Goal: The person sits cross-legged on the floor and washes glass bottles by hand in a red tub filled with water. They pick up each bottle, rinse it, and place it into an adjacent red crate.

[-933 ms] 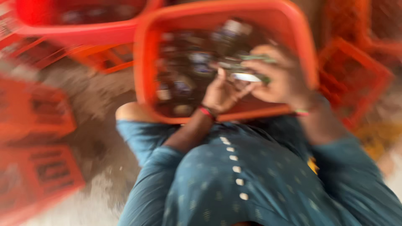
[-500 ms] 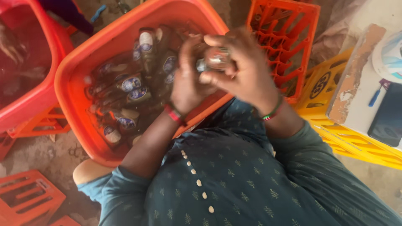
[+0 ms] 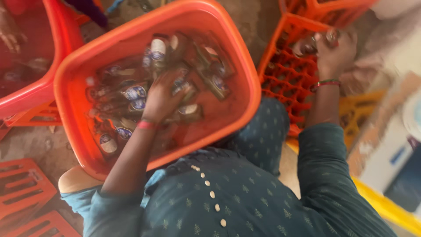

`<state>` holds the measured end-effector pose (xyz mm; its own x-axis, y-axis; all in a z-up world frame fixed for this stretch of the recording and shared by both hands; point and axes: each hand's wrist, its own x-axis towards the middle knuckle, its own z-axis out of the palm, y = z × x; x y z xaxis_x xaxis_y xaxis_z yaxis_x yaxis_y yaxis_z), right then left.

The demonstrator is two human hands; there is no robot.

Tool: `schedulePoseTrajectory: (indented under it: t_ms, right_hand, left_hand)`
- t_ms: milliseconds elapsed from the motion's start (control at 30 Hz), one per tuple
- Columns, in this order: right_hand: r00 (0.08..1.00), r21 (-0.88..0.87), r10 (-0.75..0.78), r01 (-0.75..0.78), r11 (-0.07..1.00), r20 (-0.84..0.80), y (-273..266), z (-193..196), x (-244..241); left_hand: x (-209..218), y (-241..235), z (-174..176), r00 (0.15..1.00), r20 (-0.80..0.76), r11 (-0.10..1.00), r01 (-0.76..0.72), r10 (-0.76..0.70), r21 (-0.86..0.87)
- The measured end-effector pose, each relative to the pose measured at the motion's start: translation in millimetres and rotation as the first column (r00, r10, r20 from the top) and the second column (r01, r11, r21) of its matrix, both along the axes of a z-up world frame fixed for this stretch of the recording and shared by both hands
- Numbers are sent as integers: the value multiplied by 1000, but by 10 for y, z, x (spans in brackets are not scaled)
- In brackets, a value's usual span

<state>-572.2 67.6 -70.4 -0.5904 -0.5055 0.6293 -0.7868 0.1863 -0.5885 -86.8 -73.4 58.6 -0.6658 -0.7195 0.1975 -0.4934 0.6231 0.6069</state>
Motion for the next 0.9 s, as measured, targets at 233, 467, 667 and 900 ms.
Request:
schedulePoseTrajectory:
  t_ms: [233, 467, 667, 900]
  right_hand:
    - [965, 318, -248, 208, 925, 90, -578, -1200, -635]
    - [991, 518, -85, 19, 855, 104, -1957, -1507, -175]
    - [974, 553, -71, -60, 831, 214, -1966, -1906, 193]
    - [937, 377, -88, -50, 925, 339, -1769, -1341, -227]
  left_hand:
    - [1297, 205, -502, 918, 248, 939, -336, 310, 69]
    - [1268, 158, -739, 880, 347, 908, -392, 324, 145]
    - [947, -117, -916, 909, 318, 957, -290, 269, 20]
    - [524, -454, -1415, 665, 666, 940, -280, 337, -196]
